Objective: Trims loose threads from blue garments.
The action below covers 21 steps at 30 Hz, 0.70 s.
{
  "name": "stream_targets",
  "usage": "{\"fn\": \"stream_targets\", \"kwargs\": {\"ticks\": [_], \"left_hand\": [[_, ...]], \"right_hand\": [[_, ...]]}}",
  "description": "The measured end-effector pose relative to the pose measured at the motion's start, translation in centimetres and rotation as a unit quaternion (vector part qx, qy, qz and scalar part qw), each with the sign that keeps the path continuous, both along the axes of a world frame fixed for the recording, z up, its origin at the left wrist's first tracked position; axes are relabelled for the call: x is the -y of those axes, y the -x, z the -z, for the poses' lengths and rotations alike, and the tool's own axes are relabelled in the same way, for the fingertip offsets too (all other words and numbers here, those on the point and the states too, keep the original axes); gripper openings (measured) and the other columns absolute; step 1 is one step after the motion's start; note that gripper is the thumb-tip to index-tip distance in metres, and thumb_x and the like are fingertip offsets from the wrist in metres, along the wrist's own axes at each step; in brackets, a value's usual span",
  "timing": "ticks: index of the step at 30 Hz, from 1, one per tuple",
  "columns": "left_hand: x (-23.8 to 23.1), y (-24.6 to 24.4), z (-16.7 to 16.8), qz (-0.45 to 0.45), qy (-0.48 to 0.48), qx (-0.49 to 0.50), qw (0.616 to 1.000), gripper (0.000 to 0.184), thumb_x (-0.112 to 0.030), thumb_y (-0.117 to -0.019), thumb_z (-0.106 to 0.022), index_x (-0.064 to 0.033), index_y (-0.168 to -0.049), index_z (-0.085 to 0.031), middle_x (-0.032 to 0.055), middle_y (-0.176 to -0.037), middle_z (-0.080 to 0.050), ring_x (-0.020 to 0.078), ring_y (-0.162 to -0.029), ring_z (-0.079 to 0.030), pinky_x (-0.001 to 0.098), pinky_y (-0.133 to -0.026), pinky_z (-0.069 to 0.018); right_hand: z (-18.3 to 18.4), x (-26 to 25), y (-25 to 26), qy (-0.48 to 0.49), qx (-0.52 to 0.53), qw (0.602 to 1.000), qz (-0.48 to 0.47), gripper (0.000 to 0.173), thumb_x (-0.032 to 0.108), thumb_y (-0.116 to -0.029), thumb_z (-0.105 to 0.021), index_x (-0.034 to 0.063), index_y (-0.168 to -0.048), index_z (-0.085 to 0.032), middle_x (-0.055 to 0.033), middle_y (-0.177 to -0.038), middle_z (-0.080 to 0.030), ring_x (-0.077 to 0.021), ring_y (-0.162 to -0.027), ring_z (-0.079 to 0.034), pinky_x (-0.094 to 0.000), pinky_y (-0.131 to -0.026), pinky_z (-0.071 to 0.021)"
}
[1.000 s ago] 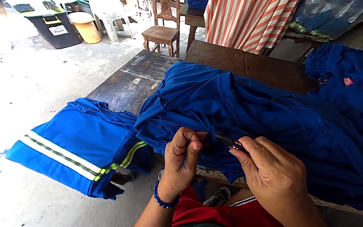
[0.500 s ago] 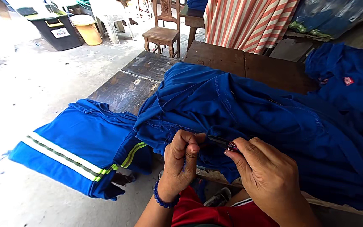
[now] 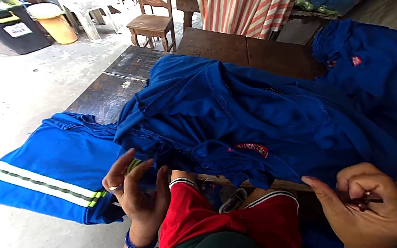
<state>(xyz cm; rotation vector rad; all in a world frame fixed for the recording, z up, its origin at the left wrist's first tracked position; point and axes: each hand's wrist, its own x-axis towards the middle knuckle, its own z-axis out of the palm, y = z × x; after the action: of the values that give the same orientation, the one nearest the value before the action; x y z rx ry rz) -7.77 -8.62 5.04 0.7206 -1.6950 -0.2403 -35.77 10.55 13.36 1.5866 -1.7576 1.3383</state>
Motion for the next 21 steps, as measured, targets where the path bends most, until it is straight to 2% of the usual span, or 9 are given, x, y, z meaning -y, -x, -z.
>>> {"fn": "stream_targets", "kwargs": {"ticks": [2, 5, 7, 8, 10, 13, 15, 17, 21], "left_hand": [[0.2, 0.6, -0.4, -0.036, 0.05, 0.045, 0.997, 0.02, -0.028, -0.0982, -0.07, -0.0198, -0.116, -0.066, -0.0001, -0.134, -0.052, 0.0118, -0.133, -0.043, 0.0336, -0.112, -0.0307], [0.7, 2.4, -2.5, -0.038, 0.109, 0.109, 0.987, 0.015, -0.026, -0.1015, -0.064, -0.0214, -0.114, -0.07, -0.0006, -0.132, -0.053, 0.0142, -0.131, -0.042, 0.0392, -0.113, -0.0218], [1.7, 3.3, -4.0, -0.018, 0.117, 0.159, 0.98, 0.018, -0.025, -0.1018, -0.062, -0.0196, -0.115, -0.073, 0.0063, -0.136, -0.055, 0.0239, -0.132, -0.041, 0.0465, -0.11, -0.0211], [2.3, 3.5, -4.5, 0.0, 0.115, 0.161, 0.98, 0.016, -0.023, -0.1004, -0.063, -0.0187, -0.107, -0.076, 0.0077, -0.136, -0.059, 0.0262, -0.133, -0.042, 0.0486, -0.108, -0.0216], [3.1, 3.6, -5.5, 0.033, 0.102, 0.147, 0.983, 0.016, -0.02, -0.0996, -0.061, -0.0159, -0.093, -0.075, 0.007, -0.129, -0.064, 0.0251, -0.133, -0.043, 0.048, -0.107, -0.0222], [3.9, 3.5, -6.9, 0.059, 0.087, 0.116, 0.988, 0.019, -0.02, -0.1026, -0.056, -0.0109, -0.094, -0.07, 0.0059, -0.117, -0.069, 0.0207, -0.128, -0.049, 0.044, -0.107, -0.0252], [4.6, 3.7, -7.8, 0.066, 0.09, 0.095, 0.989, 0.023, -0.021, -0.104, -0.055, -0.0073, -0.095, -0.07, 0.0059, -0.107, -0.07, 0.0177, -0.12, -0.053, 0.0415, -0.106, -0.027], [5.5, 4.2, -8.9, 0.061, 0.099, 0.084, 0.99, 0.027, -0.022, -0.1061, -0.053, -0.0045, -0.096, -0.07, 0.0075, -0.101, -0.067, 0.0171, -0.112, -0.053, 0.0407, -0.103, -0.0278], [7.6, 6.2, -10.8, 0.009, 0.081, 0.121, 0.989, 0.031, -0.023, -0.1062, -0.052, -0.0015, -0.099, -0.073, 0.0135, -0.096, -0.069, 0.0271, -0.107, -0.056, 0.0492, -0.101, -0.0293]], "right_hand": [[0.4, -1.0, 0.3, -0.029, -0.055, 0.997, 0.043, 0.04, 0.034, -0.0922, -0.078, 0.009, -0.088, -0.047, -0.0028, -0.089, -0.047, -0.0007, -0.079, -0.047, -0.0104, -0.07, -0.0375], [0.8, -0.9, 0.2, -0.066, -0.121, 0.987, 0.088, 0.035, 0.034, -0.0932, -0.076, 0.0064, -0.114, -0.068, -0.0141, -0.104, -0.056, -0.0137, -0.085, -0.054, -0.0179, -0.075, -0.0443], [1.0, -0.5, 0.2, -0.077, -0.144, 0.981, 0.104, 0.026, 0.028, -0.0954, -0.073, 0.0088, -0.113, -0.074, -0.0193, -0.11, -0.064, -0.0185, -0.082, -0.061, -0.0226, -0.068, -0.0482], [1.0, -0.4, 0.2, -0.077, -0.147, 0.981, 0.102, 0.021, 0.025, -0.0975, -0.069, 0.0094, -0.11, -0.076, -0.0195, -0.111, -0.066, -0.0184, -0.082, -0.063, -0.0227, -0.067, -0.0485], [0.6, -0.4, 0.5, -0.059, -0.132, 0.987, 0.076, 0.02, 0.023, -0.1021, -0.062, 0.0075, -0.105, -0.075, -0.0173, -0.111, -0.068, -0.0147, -0.089, -0.064, -0.0195, -0.074, -0.0491], [-0.9, -0.2, 0.8, -0.032, -0.088, 0.995, 0.028, 0.021, 0.023, -0.105, -0.059, 0.0043, -0.106, -0.07, -0.0123, -0.108, -0.067, -0.0075, -0.101, -0.064, -0.0151, -0.088, -0.0493], [-2.5, 0.3, 1.4, -0.018, -0.091, 0.995, 0.037, 0.022, 0.021, -0.1064, -0.056, 0.0017, -0.102, -0.066, -0.0111, -0.097, -0.064, -0.0064, -0.091, -0.061, -0.0142, -0.079, -0.048], [-4.1, 1.3, 2.5, -0.004, -0.118, 0.99, 0.08, 0.026, 0.018, -0.1059, -0.053, -0.0027, -0.096, -0.065, -0.0143, -0.085, -0.061, -0.0118, -0.076, -0.056, -0.02, -0.066, -0.0442], [-6.3, 4.8, 5.1, -0.081, -0.093, 0.979, 0.165, 0.022, 0.011, -0.1008, -0.055, -0.0052, -0.093, -0.068, -0.0202, -0.083, -0.062, -0.0323, -0.069, -0.06, -0.0478, -0.057, -0.0448]]}}
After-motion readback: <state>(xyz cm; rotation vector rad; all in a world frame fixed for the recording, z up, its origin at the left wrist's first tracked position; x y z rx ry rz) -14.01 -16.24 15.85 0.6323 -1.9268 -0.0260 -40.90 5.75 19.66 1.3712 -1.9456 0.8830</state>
